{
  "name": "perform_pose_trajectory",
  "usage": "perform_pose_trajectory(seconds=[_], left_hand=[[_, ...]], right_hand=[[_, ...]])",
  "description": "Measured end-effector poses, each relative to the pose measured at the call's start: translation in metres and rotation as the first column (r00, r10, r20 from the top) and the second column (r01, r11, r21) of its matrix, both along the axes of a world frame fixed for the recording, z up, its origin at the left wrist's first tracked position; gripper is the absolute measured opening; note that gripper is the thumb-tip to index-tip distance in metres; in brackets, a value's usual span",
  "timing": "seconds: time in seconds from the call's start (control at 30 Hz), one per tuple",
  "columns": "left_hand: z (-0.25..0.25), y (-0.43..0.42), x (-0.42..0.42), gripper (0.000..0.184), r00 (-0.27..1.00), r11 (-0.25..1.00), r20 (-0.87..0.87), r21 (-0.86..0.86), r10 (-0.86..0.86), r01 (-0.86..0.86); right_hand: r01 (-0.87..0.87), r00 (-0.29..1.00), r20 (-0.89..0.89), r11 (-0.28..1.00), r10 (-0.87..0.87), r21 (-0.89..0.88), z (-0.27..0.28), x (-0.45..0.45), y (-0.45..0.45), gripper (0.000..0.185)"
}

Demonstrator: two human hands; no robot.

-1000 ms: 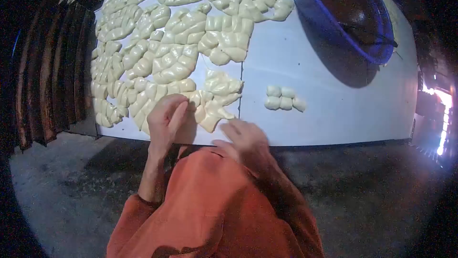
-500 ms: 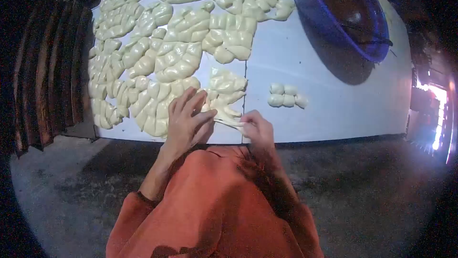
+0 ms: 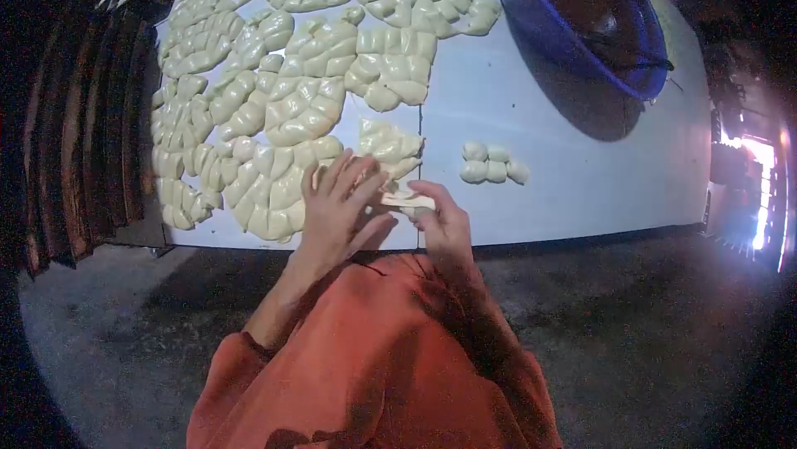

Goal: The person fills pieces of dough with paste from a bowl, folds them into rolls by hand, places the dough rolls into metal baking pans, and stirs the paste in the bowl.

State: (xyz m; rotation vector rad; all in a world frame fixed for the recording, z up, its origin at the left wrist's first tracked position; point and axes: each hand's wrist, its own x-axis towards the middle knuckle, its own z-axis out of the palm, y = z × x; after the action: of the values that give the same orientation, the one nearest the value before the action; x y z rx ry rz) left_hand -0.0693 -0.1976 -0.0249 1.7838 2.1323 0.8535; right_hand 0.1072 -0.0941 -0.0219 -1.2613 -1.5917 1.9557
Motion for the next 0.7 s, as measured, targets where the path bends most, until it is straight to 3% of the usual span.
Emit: perform_pose_trajectory(seconds=[0.1,0.13,0.17,0.23,0.27,0.43,0.5,0.53,0.57,0.6,0.63,0.67,0.7], left_hand=[[-0.004,0.012,0.008,0.052,0.998,0.998,-0.013,0.016,-0.063,0.064],[-0.009,0.015,0.009,0.052,0.998,0.998,-0.014,0.019,-0.063,0.063],[-0.013,0.018,0.011,0.048,0.995,0.996,-0.046,0.027,-0.084,0.085],[-0.016,0.022,0.013,0.045,0.991,0.993,-0.078,0.037,-0.11,0.113],[-0.016,0.023,0.015,0.042,0.994,0.993,-0.051,0.051,-0.101,0.104],[-0.024,0.02,0.016,0.038,0.995,0.99,-0.003,0.101,-0.1,0.1],[-0.027,0.017,0.013,0.038,0.989,0.984,-0.069,0.112,-0.131,0.138],[-0.025,0.015,0.013,0.038,0.988,0.987,-0.08,0.09,-0.129,0.136],[-0.023,0.014,0.014,0.039,0.988,0.989,-0.091,0.069,-0.124,0.13],[-0.028,0.013,0.015,0.038,0.987,0.992,-0.112,0.048,-0.112,0.118],[-0.027,0.011,0.015,0.038,0.987,0.992,-0.115,0.046,-0.109,0.115],[-0.026,0.01,0.016,0.038,0.99,0.994,-0.095,0.027,-0.102,0.105],[-0.024,0.009,0.017,0.038,0.992,0.994,-0.075,0.01,-0.103,0.104]], right_hand=[[-0.074,0.994,-0.084,0.989,0.064,-0.127,-0.009,0.005,0.005,0.026],[-0.108,0.994,0.019,0.994,0.108,0.005,-0.008,0.006,0.005,0.023],[-0.107,0.994,0.018,0.994,0.107,0.008,-0.006,0.005,0.004,0.023],[-0.188,0.982,0.113,0.879,0.154,0.439,-0.001,-0.001,0.004,0.021],[-0.164,0.986,0.112,0.847,0.124,0.505,0.001,-0.003,0.005,0.022],[-0.245,0.938,0.315,0.919,0.144,0.308,-0.005,0.005,0.009,0.019],[-0.152,0.973,-0.201,0.975,0.118,-0.161,0.003,0.009,0.01,0.014],[-0.192,0.97,-0.194,0.948,0.145,-0.252,0.022,0.012,0.014,0.01],[-0.198,0.969,-0.197,0.947,0.15,-0.253,0.029,0.022,0.015,0.01],[-0.216,0.861,-0.509,0.911,0.008,-0.35,0.035,0.032,0.015,0.012],[-0.263,0.652,-0.738,0.862,-0.172,-0.433,0.041,0.036,0.015,0.015],[-0.26,0.65,-0.739,0.863,-0.175,-0.433,0.05,0.036,0.019,0.015],[-0.135,0.745,-0.66,0.946,-0.1,-0.296,0.063,0.035,0.024,0.023]])
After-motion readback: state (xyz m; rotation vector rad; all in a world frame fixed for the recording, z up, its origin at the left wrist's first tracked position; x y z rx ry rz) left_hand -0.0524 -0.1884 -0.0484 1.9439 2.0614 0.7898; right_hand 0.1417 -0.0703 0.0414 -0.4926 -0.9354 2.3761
